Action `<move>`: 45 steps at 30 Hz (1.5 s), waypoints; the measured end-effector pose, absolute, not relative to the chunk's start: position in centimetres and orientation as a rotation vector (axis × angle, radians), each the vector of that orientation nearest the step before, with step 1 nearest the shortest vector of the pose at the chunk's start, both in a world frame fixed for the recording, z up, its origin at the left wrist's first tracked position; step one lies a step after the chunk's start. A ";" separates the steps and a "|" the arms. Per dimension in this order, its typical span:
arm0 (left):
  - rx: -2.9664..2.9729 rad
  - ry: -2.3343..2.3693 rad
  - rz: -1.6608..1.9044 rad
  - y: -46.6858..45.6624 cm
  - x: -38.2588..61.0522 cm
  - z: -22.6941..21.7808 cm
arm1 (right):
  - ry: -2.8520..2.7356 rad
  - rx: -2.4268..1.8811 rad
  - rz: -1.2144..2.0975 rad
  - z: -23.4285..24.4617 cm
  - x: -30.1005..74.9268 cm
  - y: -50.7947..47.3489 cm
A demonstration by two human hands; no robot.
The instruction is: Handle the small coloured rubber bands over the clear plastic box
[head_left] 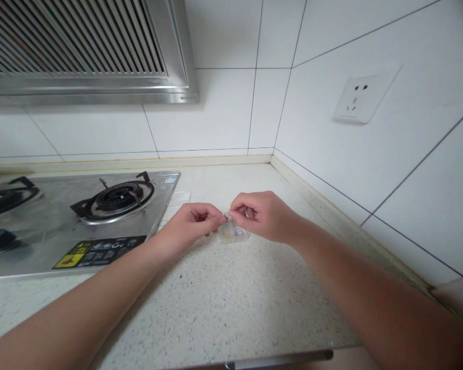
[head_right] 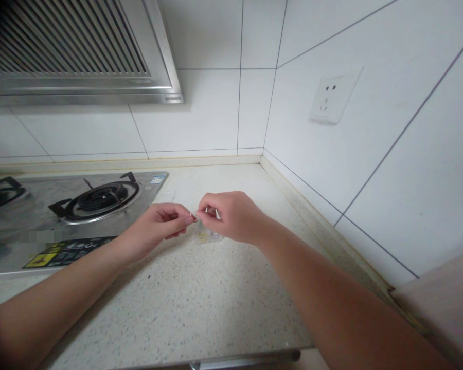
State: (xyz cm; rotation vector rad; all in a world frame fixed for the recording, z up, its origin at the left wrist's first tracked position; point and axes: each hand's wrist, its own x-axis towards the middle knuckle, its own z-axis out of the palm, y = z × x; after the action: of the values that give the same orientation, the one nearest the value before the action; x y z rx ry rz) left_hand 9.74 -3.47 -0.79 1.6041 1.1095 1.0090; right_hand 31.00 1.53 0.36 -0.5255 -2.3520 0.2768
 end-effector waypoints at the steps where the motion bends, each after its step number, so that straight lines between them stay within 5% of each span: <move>1: 1.607 1.114 1.007 -3.5 9.7 -0.8 | -2.349 -0.527 0.292 0.4 31.0 1.5; 45: 1.644 1.101 1.008 -3.4 9.4 -0.8 | -2.399 -0.531 0.349 0.5 30.7 1.3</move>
State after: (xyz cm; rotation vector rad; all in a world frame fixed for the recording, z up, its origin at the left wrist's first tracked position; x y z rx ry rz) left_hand 9.42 -3.38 -0.78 1.6445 1.1014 1.0079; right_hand 30.74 1.26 0.49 -0.5310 -2.3993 0.3487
